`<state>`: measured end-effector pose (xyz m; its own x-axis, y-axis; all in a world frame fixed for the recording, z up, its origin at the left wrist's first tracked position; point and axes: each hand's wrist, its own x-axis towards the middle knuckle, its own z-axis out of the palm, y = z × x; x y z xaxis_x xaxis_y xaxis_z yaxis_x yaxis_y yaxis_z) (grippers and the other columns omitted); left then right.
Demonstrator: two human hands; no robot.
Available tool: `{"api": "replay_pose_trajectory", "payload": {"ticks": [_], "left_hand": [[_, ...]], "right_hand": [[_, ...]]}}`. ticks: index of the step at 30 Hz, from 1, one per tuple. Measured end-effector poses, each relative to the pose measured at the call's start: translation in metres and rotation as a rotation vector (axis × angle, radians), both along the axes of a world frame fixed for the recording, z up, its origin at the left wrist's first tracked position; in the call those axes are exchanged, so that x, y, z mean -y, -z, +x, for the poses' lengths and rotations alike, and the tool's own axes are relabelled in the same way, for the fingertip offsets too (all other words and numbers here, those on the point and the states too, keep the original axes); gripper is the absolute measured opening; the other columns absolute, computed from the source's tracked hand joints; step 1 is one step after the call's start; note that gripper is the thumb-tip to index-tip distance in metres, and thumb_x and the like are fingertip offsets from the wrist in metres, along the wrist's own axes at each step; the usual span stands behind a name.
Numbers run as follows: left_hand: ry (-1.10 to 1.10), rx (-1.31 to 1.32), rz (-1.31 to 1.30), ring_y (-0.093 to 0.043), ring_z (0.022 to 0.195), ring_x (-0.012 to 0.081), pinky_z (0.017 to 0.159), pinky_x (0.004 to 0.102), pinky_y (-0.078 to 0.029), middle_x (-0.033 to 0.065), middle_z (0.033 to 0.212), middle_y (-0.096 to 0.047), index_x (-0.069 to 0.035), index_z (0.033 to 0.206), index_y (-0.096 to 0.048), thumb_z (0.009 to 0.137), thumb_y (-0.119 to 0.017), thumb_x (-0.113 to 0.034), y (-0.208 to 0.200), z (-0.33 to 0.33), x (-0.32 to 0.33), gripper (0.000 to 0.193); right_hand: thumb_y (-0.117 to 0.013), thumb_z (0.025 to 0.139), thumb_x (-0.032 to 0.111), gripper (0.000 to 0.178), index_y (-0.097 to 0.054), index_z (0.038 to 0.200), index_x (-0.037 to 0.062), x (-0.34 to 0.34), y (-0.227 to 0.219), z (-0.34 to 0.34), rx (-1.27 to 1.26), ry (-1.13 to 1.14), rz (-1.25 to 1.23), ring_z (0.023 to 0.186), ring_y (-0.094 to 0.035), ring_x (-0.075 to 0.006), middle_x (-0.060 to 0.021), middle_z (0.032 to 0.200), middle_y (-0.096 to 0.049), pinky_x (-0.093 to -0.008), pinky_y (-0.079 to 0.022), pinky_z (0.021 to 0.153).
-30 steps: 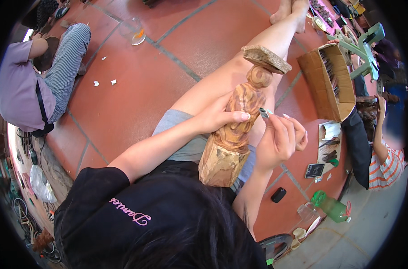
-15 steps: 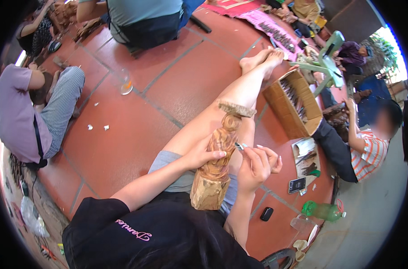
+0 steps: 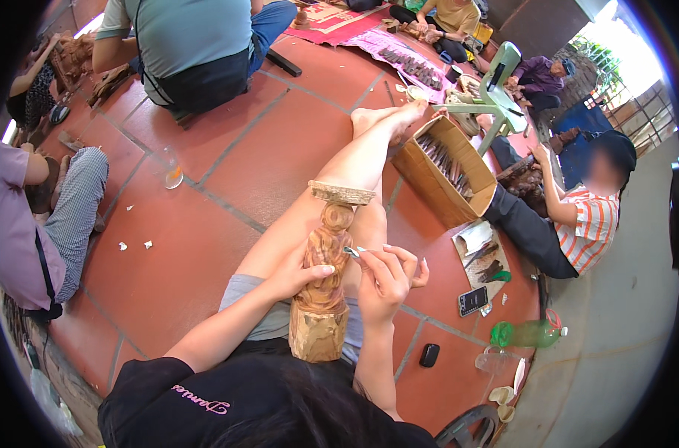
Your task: The person carves a wooden figurine using a small carving knife and a metal file. They hold the wood in their left hand and use the tools in their right hand to shape and smooth the surface while sitting on the floor.
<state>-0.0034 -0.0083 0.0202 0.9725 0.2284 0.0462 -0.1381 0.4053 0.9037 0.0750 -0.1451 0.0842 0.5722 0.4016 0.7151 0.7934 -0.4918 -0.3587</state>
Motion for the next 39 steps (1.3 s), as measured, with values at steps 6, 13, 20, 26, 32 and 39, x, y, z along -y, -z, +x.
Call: {"api": "replay_pose_trajectory", "payload": {"ticks": [6,13,20,26,32,39], "left_hand": [[0.018,0.012,-0.002,-0.044,0.119,0.0166,0.101,0.032,-0.034,0.0098,0.127,-0.047,0.003,0.134,-0.032,0.083,-0.064,-0.02,0.005,0.0,-0.002,0.065],[0.034,-0.023,-0.022,-0.044,0.118,0.0157,0.1,0.031,-0.034,0.0091,0.126,-0.047,0.003,0.134,-0.032,0.084,-0.063,-0.021,0.005,0.0,-0.005,0.064],[0.007,-0.028,-0.029,-0.045,0.115,0.0144,0.099,0.0306,-0.036,0.0078,0.124,-0.048,0.003,0.134,-0.033,0.085,-0.062,-0.02,0.006,0.0,-0.007,0.061],[-0.016,-0.029,-0.025,-0.046,0.113,0.0136,0.098,0.0299,-0.037,0.0074,0.122,-0.049,0.003,0.132,-0.035,0.086,-0.063,-0.021,0.007,0.001,-0.009,0.059],[-0.042,-0.034,0.018,-0.047,0.112,0.0136,0.098,0.0299,-0.037,0.0078,0.12,-0.05,0.003,0.131,-0.037,0.085,-0.064,-0.022,0.008,0.0,-0.011,0.058],[-0.035,-0.028,0.034,-0.047,0.112,0.0144,0.098,0.0304,-0.037,0.0083,0.12,-0.05,0.003,0.13,-0.037,0.085,-0.065,-0.024,0.008,-0.002,-0.013,0.059]], "right_hand": [[-0.072,0.067,0.007,0.012,-0.07,0.076,0.0149,-0.001,-0.006,-0.003,-0.005,-0.023,0.037,0.089,-0.056,-0.0154,0.0061,0.076,-0.064,-0.0409,-0.016,0.101],[-0.071,0.067,0.006,0.014,-0.07,0.077,0.0156,0.0,0.01,0.003,-0.006,-0.014,0.019,0.089,-0.057,-0.0155,0.0067,0.077,-0.064,-0.0414,-0.016,0.101],[-0.075,0.067,0.009,0.01,-0.069,0.074,0.0128,-0.007,0.01,0.0,0.009,-0.042,-0.002,0.087,-0.057,-0.0156,0.0051,0.073,-0.063,-0.0396,-0.019,0.101],[-0.074,0.067,0.008,0.01,-0.069,0.073,0.0127,-0.007,0.001,0.0,0.015,-0.037,0.017,0.088,-0.057,-0.0159,0.0047,0.072,-0.063,-0.0399,-0.019,0.101],[-0.071,0.069,0.008,0.01,-0.069,0.076,0.0144,-0.014,0.02,0.004,-0.043,-0.076,-0.013,0.089,-0.056,-0.0156,0.0056,0.074,-0.062,-0.0424,-0.016,0.101],[-0.071,0.069,0.008,0.01,-0.069,0.077,0.0145,-0.014,0.01,-0.004,-0.029,-0.096,-0.009,0.089,-0.056,-0.0156,0.0054,0.074,-0.061,-0.0421,-0.016,0.102]]}}
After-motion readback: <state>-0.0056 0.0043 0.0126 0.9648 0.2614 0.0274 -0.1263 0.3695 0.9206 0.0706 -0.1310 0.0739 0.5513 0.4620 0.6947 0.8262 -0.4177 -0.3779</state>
